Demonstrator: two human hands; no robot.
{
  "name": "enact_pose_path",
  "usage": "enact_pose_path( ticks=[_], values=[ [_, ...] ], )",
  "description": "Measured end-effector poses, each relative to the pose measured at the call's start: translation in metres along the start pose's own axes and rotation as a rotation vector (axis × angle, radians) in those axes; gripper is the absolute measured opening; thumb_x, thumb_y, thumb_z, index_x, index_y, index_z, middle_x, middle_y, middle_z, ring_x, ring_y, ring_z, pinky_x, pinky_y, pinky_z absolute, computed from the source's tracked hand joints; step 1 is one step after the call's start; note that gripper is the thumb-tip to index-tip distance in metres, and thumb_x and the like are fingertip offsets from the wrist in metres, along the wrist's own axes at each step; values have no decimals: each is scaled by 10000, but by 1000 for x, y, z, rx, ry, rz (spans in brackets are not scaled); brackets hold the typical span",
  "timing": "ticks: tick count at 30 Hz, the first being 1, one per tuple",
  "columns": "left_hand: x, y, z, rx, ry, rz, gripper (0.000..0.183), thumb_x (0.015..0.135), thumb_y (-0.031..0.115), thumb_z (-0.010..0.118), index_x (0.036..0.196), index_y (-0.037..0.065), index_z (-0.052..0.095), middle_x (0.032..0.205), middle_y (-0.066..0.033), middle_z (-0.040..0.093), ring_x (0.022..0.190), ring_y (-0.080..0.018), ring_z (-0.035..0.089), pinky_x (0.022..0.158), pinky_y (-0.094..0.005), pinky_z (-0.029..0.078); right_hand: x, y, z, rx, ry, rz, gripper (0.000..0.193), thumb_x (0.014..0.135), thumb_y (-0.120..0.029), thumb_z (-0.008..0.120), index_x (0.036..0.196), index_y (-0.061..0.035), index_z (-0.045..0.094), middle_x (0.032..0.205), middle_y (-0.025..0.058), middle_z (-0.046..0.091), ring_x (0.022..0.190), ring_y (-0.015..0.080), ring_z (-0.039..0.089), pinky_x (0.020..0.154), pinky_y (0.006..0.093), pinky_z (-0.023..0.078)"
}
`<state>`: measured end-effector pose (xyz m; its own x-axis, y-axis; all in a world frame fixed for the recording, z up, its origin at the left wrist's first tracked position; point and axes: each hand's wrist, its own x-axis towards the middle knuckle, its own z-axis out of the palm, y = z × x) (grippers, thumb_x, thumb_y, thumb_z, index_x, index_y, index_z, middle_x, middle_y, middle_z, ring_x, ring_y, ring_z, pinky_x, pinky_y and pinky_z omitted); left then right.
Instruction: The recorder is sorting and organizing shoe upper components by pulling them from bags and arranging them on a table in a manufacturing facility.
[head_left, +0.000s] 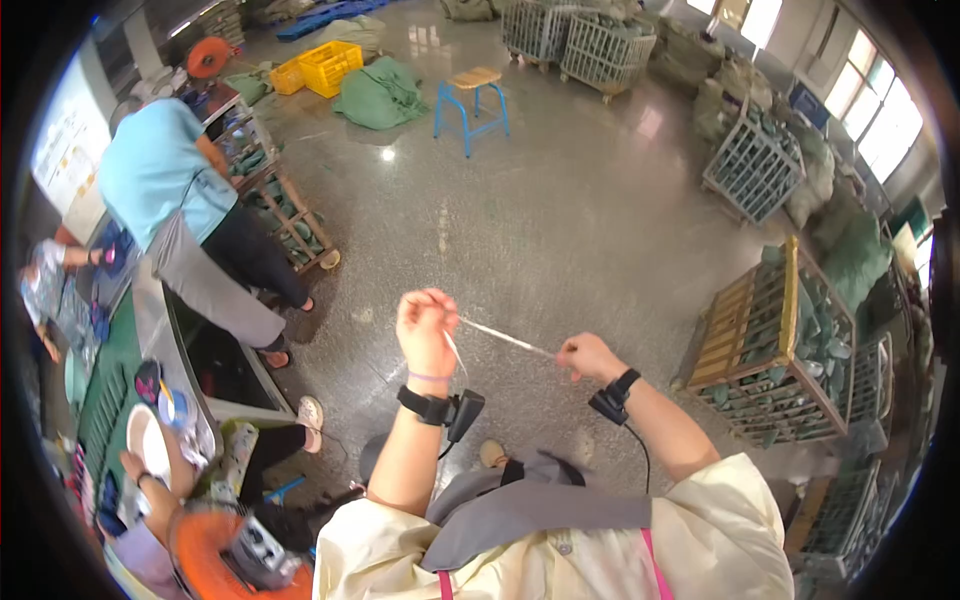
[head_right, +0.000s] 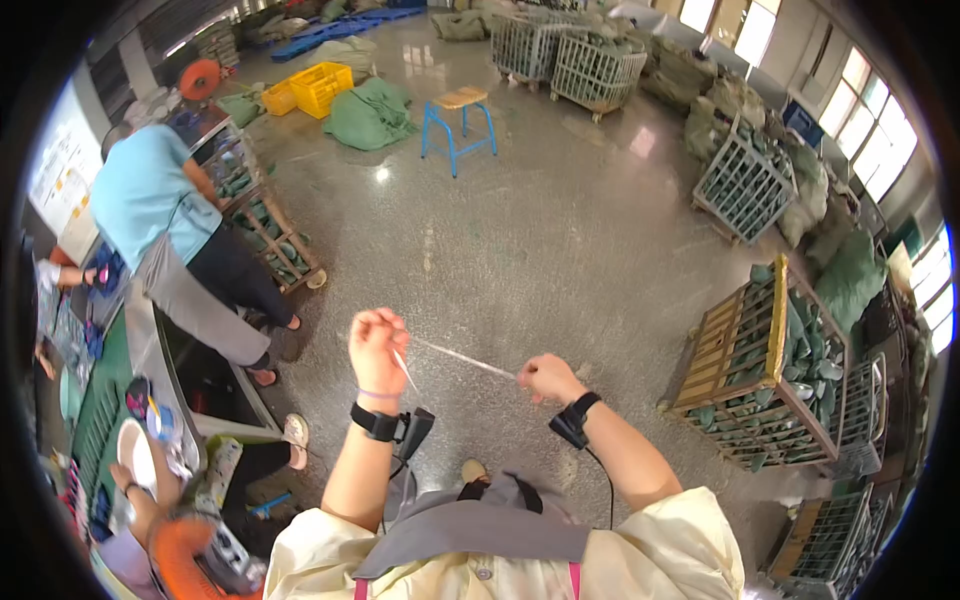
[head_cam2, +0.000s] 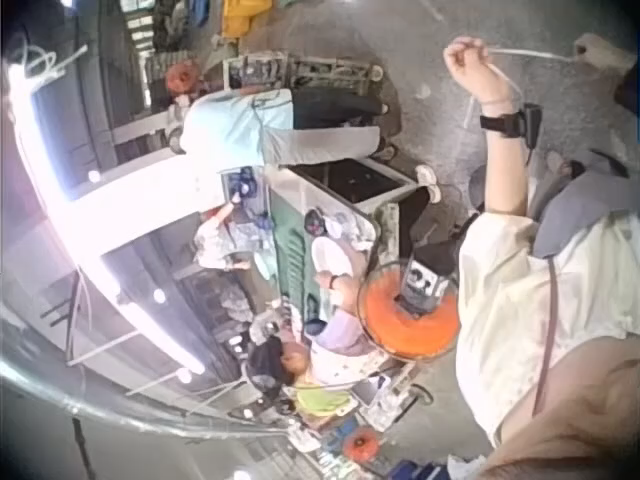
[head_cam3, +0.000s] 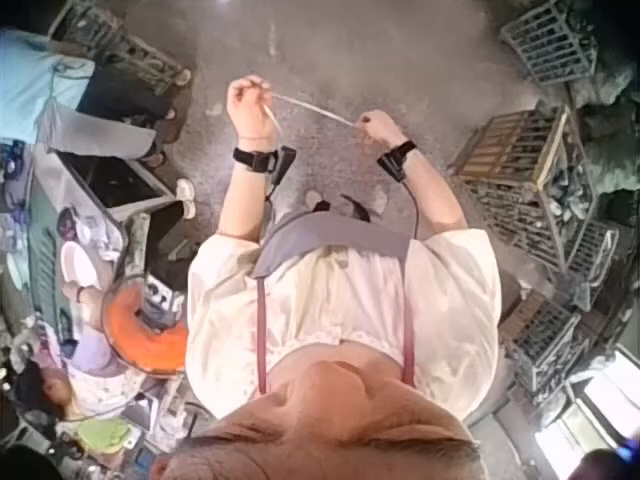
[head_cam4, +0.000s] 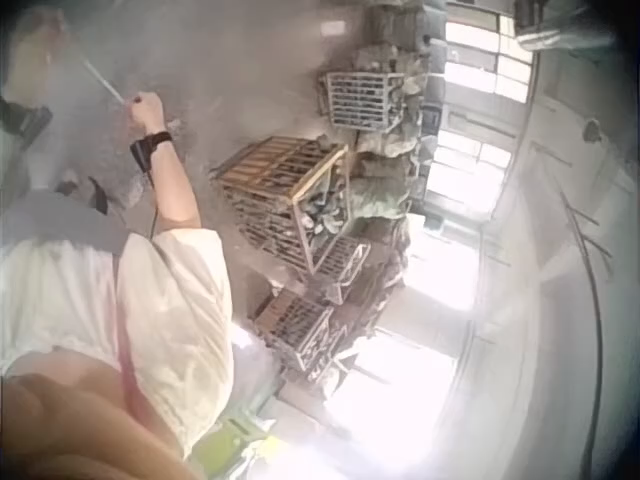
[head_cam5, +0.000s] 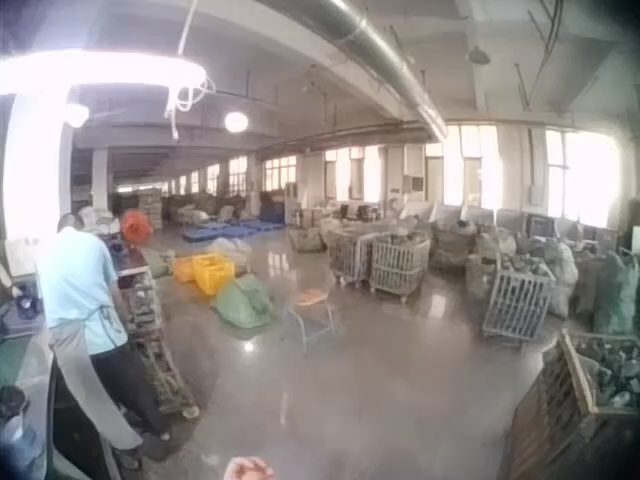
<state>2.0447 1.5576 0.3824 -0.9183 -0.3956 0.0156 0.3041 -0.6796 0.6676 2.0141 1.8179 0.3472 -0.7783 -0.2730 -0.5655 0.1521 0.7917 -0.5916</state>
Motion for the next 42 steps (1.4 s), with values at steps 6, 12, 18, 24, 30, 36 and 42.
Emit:
enact_pose_path(
  ticks=[6,12,18,24,30,36,42],
  values=[
    [206,-28,46,-291,-332,301,83,825,165,504,829,82,496,942,-74,523,862,-180,489,766,-283,395,173,-58,-37,694,-356,-25,202,878,-199,519,966,-21,553,927,60,642,574,131,586,452,233,411],
    [383,-47,75,488,-492,535,245,823,314,505,780,75,541,1110,-143,538,1203,-271,343,1035,-425,160,332,-147,-73,1051,-800,-193,176,923,-262,472,992,-103,439,1213,102,535,488,95,482,385,185,300],
    [529,42,28,1194,-154,718,99,804,58,466,777,45,561,1080,-113,567,1170,-252,406,979,-418,299,489,-247,-135,959,-1083,-170,167,925,-251,474,922,-84,475,738,60,579,427,55,364,375,193,260],
    [599,91,-162,1047,486,-163,96,825,103,524,859,18,554,864,-102,607,595,-150,596,510,-263,472,690,-348,-166,232,-169,-709,193,838,-232,538,789,-56,603,670,32,589,554,139,512,515,307,411],
    [767,53,-160,1320,47,-61,549,735,292,689,1193,76,479,1195,-156,501,1069,-254,520,790,-358,469,789,-497,-210,-448,-375,-946,232,836,-320,498,862,-114,603,745,113,620,707,326,597,602,425,451],
    [959,56,-156,1060,-330,-328,399,927,400,424,974,29,564,728,-58,572,744,-124,560,711,-273,440,887,-650,-218,-5,-354,-965,170,832,-158,546,867,0,598,602,93,578,524,160,540,501,277,414],
    [1127,118,-227,964,-14,-156,356,932,366,438,803,47,528,606,41,427,532,-74,409,497,-224,350,1049,-770,-232,262,-690,-586,150,879,-122,523,855,12,588,573,-2,503,500,72,455,445,215,349]
  ],
)
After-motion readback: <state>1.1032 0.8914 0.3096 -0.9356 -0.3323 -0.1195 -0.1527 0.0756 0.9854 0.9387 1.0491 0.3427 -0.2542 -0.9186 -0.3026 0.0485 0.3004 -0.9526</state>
